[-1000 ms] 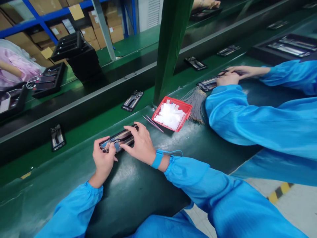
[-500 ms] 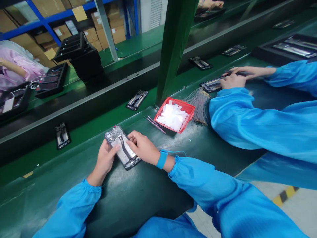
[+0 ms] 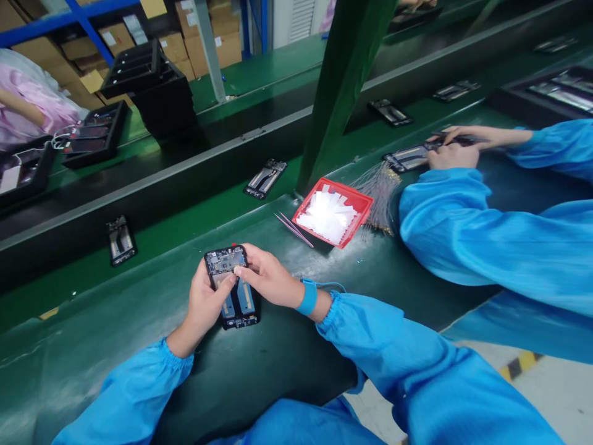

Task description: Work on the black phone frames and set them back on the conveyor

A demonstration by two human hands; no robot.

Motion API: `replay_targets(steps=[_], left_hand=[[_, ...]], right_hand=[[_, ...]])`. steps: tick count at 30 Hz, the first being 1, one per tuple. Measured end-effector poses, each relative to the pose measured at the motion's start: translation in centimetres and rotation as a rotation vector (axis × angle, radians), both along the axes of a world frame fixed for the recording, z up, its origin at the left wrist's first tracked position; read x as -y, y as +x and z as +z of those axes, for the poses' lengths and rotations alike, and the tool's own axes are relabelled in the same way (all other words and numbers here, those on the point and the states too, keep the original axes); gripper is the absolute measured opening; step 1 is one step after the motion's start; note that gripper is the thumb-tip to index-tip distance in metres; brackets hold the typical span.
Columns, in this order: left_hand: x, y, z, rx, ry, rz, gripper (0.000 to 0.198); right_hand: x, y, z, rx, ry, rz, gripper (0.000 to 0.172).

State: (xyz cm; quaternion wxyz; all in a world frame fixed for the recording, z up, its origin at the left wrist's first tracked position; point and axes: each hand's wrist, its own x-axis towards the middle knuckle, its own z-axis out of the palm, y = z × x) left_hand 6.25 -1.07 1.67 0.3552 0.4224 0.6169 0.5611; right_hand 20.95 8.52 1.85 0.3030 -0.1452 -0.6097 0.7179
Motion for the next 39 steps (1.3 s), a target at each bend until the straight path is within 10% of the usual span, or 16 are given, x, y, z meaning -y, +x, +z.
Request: replay_targets(steps=[27,34,39], left_hand=[[-0.1,1.0,0.1,0.027,-0.019,0.119,0.025],[-2.0,-1.5,-0.3,0.265,-0.038,0.216,0.043],[-1.6,-3.2,0.0,0.234,-0.099,-0.084,0.047]], right_hand=[[0.9,-0.5,0.2,0.042,-0.074,-0.097,0.015],[0.3,-0.8,-2.3,0.142,-0.069,0.052,0.049],[-0.6,-0.6,-2.8,0.148,-0.296,0.001,0.064]])
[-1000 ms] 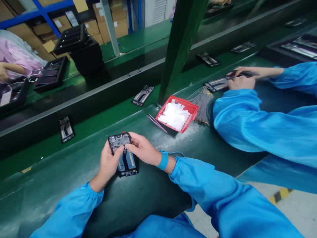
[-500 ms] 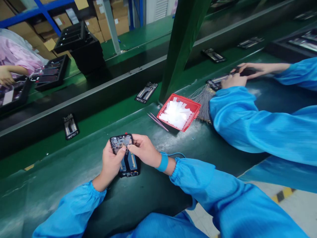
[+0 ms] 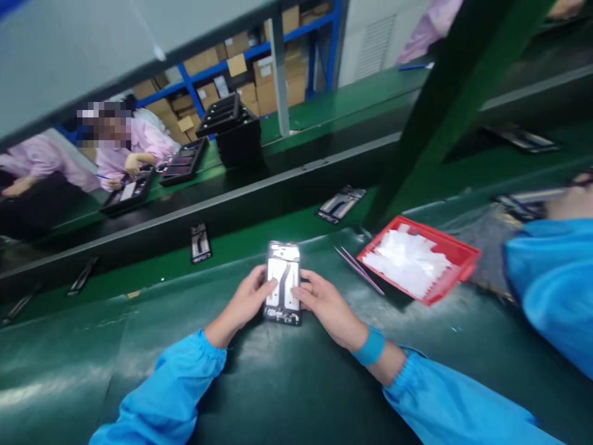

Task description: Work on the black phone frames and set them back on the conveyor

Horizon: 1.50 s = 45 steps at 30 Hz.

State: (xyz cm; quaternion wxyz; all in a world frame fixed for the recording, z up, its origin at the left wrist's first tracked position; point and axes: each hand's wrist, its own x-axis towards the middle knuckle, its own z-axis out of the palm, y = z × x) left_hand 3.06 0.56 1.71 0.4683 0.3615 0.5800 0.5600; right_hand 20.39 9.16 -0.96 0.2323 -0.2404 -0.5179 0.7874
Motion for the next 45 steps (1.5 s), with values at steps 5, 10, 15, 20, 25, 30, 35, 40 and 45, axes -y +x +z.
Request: replay_targets(steps=[5,10,15,20,25,30,35,40,45], left_hand=[[-0.9,-2.1,-1.0,0.034,-0.055,0.011,0.052],[-3.2,-7.1,-0.2,-0.243,-0.059,0.196,0.069],[-2.3,-13.1,0.3,-1.217,-0.427,0.410,0.078],[-0.6,-16.9,0.0,-1.228,-0.721,0.545,0.079],[0.0,-16.4,1.1,-1.095,-0.457,0.586,0.112],[-0.5,-8.6,1.1,-0.654,-0.036,0.358,0.093],[0.4,1.6,-1.3,-0.277,-0.021,0.068,0.031],[1.8,2.6,-2.3,-0.632,0.097,0.076,0.015],[1.2,0.7,-2.3,-0.803,0.218,0.062,0.024]], right_hand=[[-0.6,0.0,0.2,0.060,0.036,-0.041,0.078],[-0.4,0.1,0.5,0.118,0.117,-0.024,0.070],[-0.3,0.2,0.8,0.117,0.150,-0.012,0.066],[-0.7,0.3,0.7,0.122,0.186,0.086,0.065],[-0.6,0.3,0.7,0.132,0.242,0.127,0.063],[0.1,0.3,1.1,0.151,0.373,0.087,0.054],[0.1,0.6,0.8,0.154,0.606,-0.086,0.029],[-0.4,0.5,0.7,0.257,0.787,-0.261,0.015],[-0.7,0.5,0.8,0.307,0.951,-0.480,0.034]])
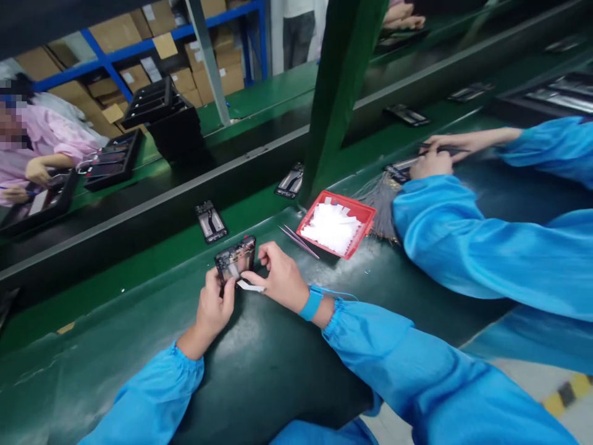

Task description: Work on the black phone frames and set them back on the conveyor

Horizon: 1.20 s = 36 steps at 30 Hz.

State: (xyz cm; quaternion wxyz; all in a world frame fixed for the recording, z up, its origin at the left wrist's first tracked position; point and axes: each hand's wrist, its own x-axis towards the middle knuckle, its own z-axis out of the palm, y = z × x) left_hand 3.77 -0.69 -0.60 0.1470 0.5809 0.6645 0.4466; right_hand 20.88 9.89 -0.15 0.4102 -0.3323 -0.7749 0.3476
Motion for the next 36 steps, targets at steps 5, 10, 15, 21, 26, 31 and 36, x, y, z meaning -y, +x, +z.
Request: replay_targets(steps=[5,10,15,21,26,31,36], left_hand=[[-0.9,-0.3,-0.2,0.179,-0.047,0.049,0.030],[-1.3,-0.5,-0.5,0.430,-0.065,-0.013,0.038],[-0.9,-0.3,-0.1,0.409,-0.084,-0.026,0.036],[-1.0,-0.3,0.0,0.424,-0.034,0.111,0.030],[-1.4,-0.8,-0.6,0.407,0.014,0.230,0.029],[-1.9,-0.9,-0.9,0.520,0.031,0.216,0.034],[-2.1,-0.5,-0.2,0.578,0.077,0.214,0.040]], right_hand=[[0.4,0.0,-0.2,0.104,0.246,0.290,0.027],[0.3,-0.1,-0.3,0.147,0.356,0.382,0.011],[0.2,0.0,-0.2,0.195,0.419,0.349,0.007],[-0.4,0.0,1.1,0.096,0.193,0.372,0.011],[-4.4,3.4,3.9,0.015,-0.200,0.263,0.018],[-9.5,9.8,5.6,0.334,0.001,-0.306,0.007],[-9.7,9.6,5.1,0.603,0.370,-0.624,0.044]])
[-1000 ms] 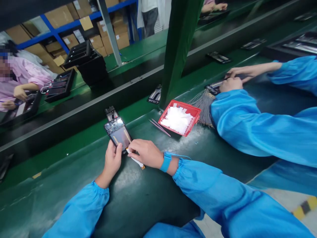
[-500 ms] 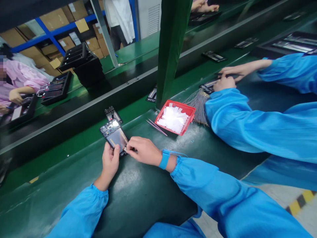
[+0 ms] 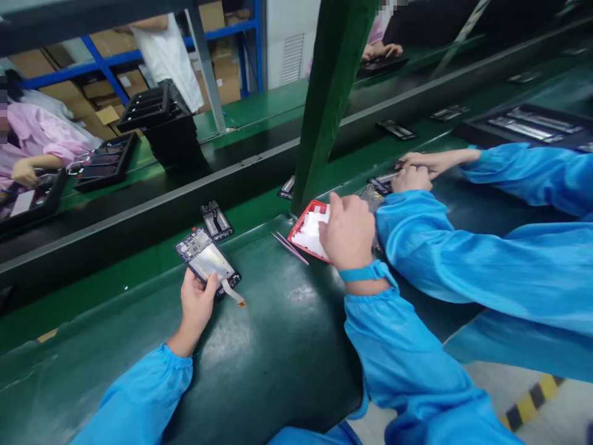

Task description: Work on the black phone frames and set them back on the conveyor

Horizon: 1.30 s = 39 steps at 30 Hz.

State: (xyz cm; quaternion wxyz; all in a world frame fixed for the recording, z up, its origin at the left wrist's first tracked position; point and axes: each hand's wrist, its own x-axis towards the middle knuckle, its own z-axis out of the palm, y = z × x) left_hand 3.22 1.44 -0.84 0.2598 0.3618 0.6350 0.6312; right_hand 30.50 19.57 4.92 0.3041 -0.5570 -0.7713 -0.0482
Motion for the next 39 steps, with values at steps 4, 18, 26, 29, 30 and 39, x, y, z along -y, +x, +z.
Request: replay_targets(steps=[4,18,26,29,30,39], left_hand=[[0.2,1.0,0.7,0.104,0.034,-0.049,0.050],[0.0,-0.3,1.9,0.379,-0.093,0.016,0.068],[0.6,0.3,2.2,0.347,-0.132,-0.221,0.063],[0.6,0.1,2.4,0.370,-0.146,-0.290,0.060],[0.7,0.1,2.4,0.364,-0.147,-0.319,0.062],[1.0,1.0,2.4,0.294,-0.177,-0.344,0.058]], right_hand=[[4.9,-5.4,-1.2,-0.092,0.064,0.632,0.054],[8.7,-8.7,-3.9,-0.406,-0.174,0.892,0.012],[9.6,-8.7,-3.6,-0.381,-0.142,0.978,0.023],[9.8,-8.6,-3.6,-0.394,-0.156,0.925,0.032],[9.9,-8.6,-3.6,-0.398,-0.160,0.917,0.033],[9.8,-8.6,-3.8,-0.288,-0.078,0.965,0.024]])
